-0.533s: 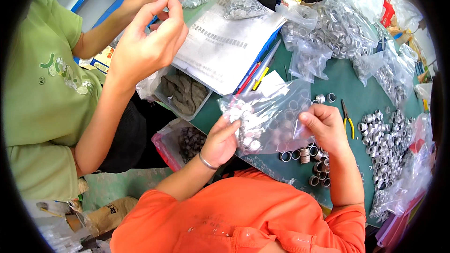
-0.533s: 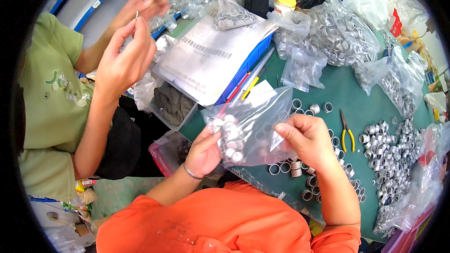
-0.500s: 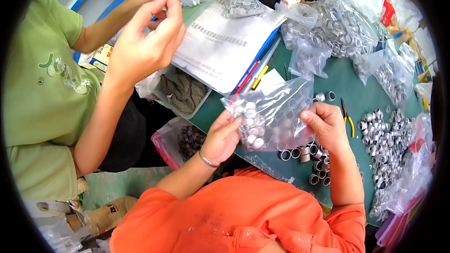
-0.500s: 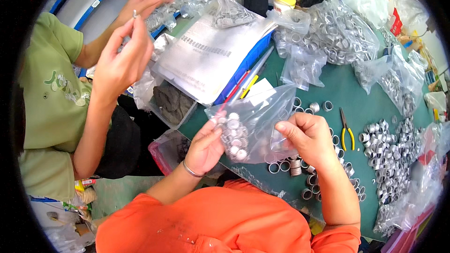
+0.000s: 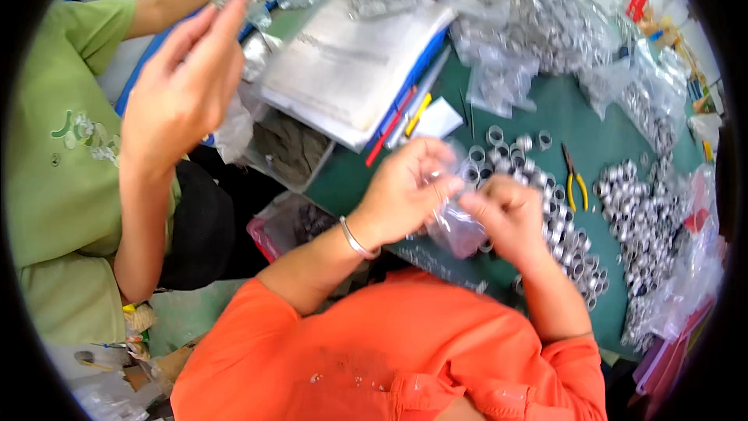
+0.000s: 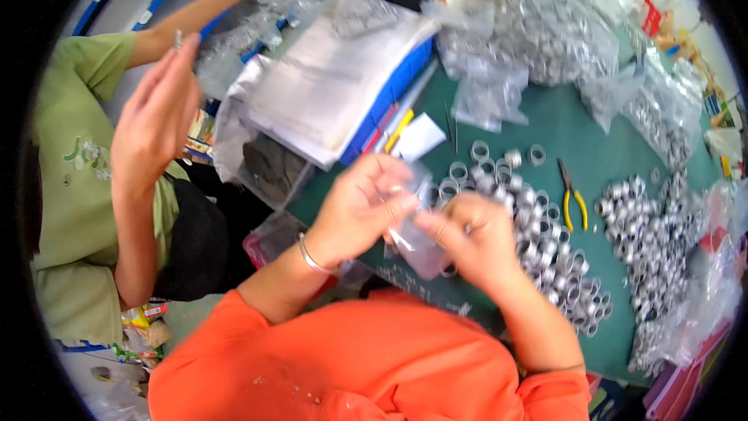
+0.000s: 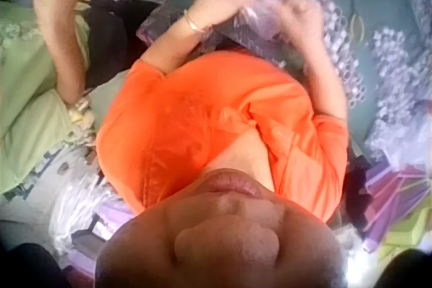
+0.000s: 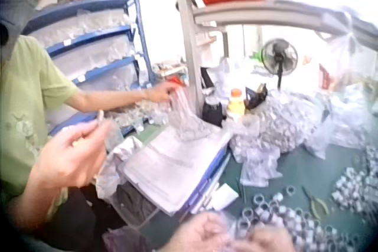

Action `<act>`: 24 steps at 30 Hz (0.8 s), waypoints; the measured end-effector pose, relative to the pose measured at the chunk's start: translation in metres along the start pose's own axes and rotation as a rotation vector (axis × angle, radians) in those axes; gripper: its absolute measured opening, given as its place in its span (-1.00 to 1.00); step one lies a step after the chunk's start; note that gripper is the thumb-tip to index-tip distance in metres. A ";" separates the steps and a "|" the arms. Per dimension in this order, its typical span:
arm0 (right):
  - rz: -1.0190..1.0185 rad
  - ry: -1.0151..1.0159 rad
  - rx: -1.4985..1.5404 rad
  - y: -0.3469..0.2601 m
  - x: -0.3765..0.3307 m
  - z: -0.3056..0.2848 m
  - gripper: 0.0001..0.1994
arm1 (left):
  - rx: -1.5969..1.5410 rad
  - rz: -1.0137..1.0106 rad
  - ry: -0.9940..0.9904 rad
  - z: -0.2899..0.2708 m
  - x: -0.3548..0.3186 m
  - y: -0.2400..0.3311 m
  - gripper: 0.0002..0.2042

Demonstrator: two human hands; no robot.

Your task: The person sorts through metal rings by hand on a green workstation, then uses pliers to trim excess material from small white circular components before placing them into a plastic bag.

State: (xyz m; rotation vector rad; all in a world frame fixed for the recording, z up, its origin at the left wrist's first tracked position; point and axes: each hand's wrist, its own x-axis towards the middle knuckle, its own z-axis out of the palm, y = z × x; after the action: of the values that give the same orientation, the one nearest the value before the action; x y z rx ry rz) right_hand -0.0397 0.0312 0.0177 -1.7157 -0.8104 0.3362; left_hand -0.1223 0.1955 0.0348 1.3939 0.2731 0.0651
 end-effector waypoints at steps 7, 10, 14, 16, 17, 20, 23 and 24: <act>-0.008 0.222 -0.120 0.004 -0.013 -0.028 -0.65 | 0.594 0.582 0.268 -0.007 -0.007 0.004 -0.71; -0.122 0.163 -0.197 -0.007 -0.011 -0.024 -0.71 | 0.848 1.050 0.110 0.012 -0.003 0.036 -0.74; -0.055 0.215 -0.207 -0.017 -0.004 -0.035 -0.83 | 1.230 0.476 -0.339 0.018 0.022 0.027 -0.92; 0.027 0.264 -0.428 -0.001 -0.002 -0.073 -0.91 | 1.481 0.333 -0.377 0.004 0.039 0.004 -0.93; 0.076 0.321 -0.565 0.013 -0.003 -0.094 -0.90 | 1.513 0.301 -0.384 0.003 0.044 0.005 -0.92; 0.268 0.227 -1.030 0.071 -0.022 -0.155 -0.69 | 1.587 0.220 -0.381 0.006 0.050 0.005 -0.88; 0.389 0.118 -1.011 0.096 -0.034 -0.168 -0.59 | 1.603 0.229 -0.357 0.010 0.053 -0.004 -0.88; 0.383 0.103 -1.008 0.096 -0.032 -0.165 -0.56 | 1.596 0.267 -0.338 0.007 0.050 -0.009 -0.88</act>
State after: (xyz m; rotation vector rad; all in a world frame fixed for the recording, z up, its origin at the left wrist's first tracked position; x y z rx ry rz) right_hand 0.0700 -0.1222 -0.0269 -2.8207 -0.5908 0.0739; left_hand -0.0731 0.1971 0.0196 2.9735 -0.2509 -0.2250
